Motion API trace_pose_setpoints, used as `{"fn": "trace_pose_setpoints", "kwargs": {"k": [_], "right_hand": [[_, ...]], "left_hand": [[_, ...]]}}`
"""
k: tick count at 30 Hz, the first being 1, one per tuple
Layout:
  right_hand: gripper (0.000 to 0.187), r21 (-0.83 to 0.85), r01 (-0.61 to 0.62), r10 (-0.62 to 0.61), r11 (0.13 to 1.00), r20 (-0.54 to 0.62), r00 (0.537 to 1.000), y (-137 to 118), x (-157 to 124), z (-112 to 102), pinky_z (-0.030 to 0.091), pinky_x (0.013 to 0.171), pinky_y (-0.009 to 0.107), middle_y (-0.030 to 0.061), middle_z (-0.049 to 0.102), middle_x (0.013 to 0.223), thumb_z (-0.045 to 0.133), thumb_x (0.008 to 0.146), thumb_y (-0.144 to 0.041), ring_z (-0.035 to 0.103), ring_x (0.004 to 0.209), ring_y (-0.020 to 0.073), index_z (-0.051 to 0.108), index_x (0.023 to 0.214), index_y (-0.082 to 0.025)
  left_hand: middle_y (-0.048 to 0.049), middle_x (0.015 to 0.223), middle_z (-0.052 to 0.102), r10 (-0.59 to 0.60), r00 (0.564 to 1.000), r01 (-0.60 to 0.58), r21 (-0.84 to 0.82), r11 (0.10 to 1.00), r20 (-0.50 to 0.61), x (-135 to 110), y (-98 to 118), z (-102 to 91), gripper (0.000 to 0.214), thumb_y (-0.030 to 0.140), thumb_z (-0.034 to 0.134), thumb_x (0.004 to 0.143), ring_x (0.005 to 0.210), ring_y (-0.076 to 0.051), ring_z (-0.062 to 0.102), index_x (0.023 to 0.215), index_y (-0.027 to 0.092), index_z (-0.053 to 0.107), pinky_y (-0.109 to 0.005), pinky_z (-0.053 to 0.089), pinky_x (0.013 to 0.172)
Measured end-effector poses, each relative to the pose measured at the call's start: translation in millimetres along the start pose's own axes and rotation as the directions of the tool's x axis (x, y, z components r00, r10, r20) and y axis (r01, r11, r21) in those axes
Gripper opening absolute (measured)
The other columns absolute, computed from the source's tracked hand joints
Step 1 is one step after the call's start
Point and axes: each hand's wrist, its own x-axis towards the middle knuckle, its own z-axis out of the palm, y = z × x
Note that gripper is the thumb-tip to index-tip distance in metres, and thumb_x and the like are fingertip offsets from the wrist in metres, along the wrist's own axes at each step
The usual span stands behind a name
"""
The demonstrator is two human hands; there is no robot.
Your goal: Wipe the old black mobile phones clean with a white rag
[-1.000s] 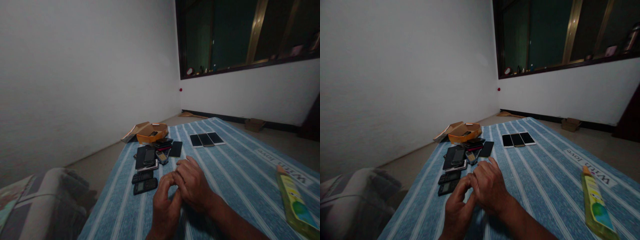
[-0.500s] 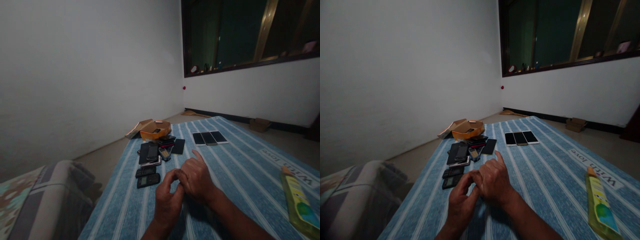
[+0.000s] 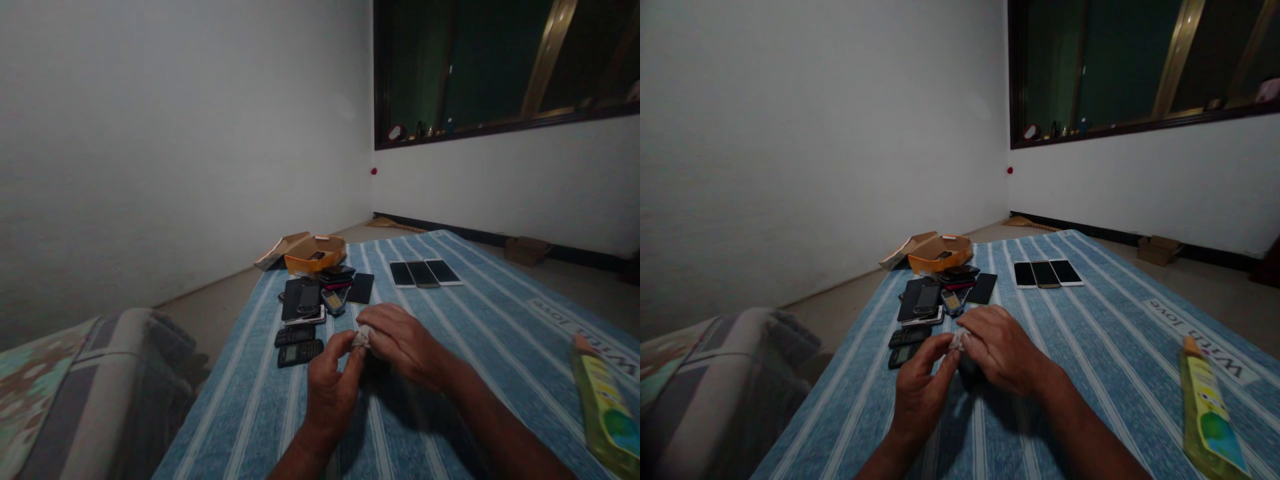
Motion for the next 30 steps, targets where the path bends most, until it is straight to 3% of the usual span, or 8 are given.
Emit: {"fn": "trace_pose_setpoints", "kwargs": {"k": [3,5,13,17,21,26,30], "right_hand": [[0.031,0.13,-0.044,0.035,0.99,0.074,0.997,6.0,-2.7,-14.7,0.043,0.097,0.039,0.0123,0.065,0.122,0.044,0.095,-0.021,0.058,0.113,0.0219,0.059,0.122,-0.016],[0.032,0.181,-0.069,0.051,0.981,0.104,0.993,9.2,-3.9,-18.3,0.044,0.097,0.039,0.0119,0.065,0.122,0.049,0.092,-0.018,0.058,0.114,0.0222,0.06,0.122,-0.016],[0.02,0.114,-0.142,0.124,0.983,0.152,0.981,6.7,-0.6,-11.5,0.046,0.079,0.033,0.0078,0.07,0.097,0.056,0.09,-0.017,0.063,0.088,0.0201,0.068,0.106,-0.018],[0.018,0.076,-0.081,0.073,0.994,0.106,0.992,7.8,-1.1,-5.8,0.046,0.079,0.032,0.0075,0.07,0.097,0.055,0.093,-0.023,0.063,0.087,0.0197,0.066,0.106,-0.019],[0.022,-0.007,-0.013,0.014,1.0,0.061,0.998,12.0,-3.0,3.6,0.048,0.079,0.035,0.0092,0.069,0.095,0.049,0.096,-0.025,0.062,0.086,0.0214,0.063,0.112,-0.018],[0.019,-0.049,0.047,-0.047,0.998,0.005,0.999,14.1,-3.6,10.1,0.047,0.091,0.039,0.0127,0.066,0.113,0.047,0.095,-0.021,0.06,0.105,0.024,0.061,0.109,-0.018],[0.016,-0.013,0.049,-0.049,0.999,0.033,0.998,13.0,-1.9,8.8,0.048,0.085,0.036,0.0108,0.067,0.104,0.046,0.097,-0.022,0.061,0.096,0.0219,0.06,0.104,-0.018]], "left_hand": [[-0.0017,0.08,0.075,-0.035,0.999,0.035,-0.002,0.999,0.007,1.6,-4.5,-1.8,0.012,0.02,0.06,0.082,0.072,-0.016,0.07,0.089,0.017,0.069,-0.022,0.055,0.069],[-0.0024,0.081,0.075,-0.052,0.998,0.053,-0.012,0.999,0.022,2.0,-5.4,-2.6,0.013,0.021,0.06,0.082,0.073,-0.016,0.07,0.09,0.017,0.07,-0.023,0.054,0.07],[-0.002,0.078,0.073,-0.124,0.982,0.14,-0.111,0.984,0.141,3.9,-1.7,-1.8,0.018,0.025,0.056,0.085,0.073,-0.017,0.067,0.087,0.017,0.072,-0.024,0.049,0.068],[-0.0005,0.069,0.067,-0.141,0.973,0.161,-0.102,0.982,0.18,5.9,-1.4,-2.2,0.021,0.028,0.054,0.086,0.064,-0.015,0.061,0.083,0.016,0.071,-0.023,0.045,0.063],[-0.001,0.071,0.065,-0.166,0.964,0.194,-0.121,0.974,0.207,7.9,-4.9,-3.2,0.024,0.03,0.052,0.086,0.069,-0.016,0.059,0.082,0.015,0.07,-0.024,0.044,0.065],[0.0013,0.059,0.051,-0.23,0.945,0.258,-0.097,0.961,0.23,9.6,-8.4,-3.2,0.031,0.036,0.052,0.085,0.058,-0.014,0.047,0.065,0.015,0.061,-0.024,0.036,0.056],[0.0015,0.06,0.047,-0.249,0.93,0.288,-0.111,0.951,0.27,10.5,-7.8,-3.3,0.033,0.039,0.049,0.085,0.059,-0.014,0.044,0.065,0.015,0.058,-0.024,0.036,0.057]]}}
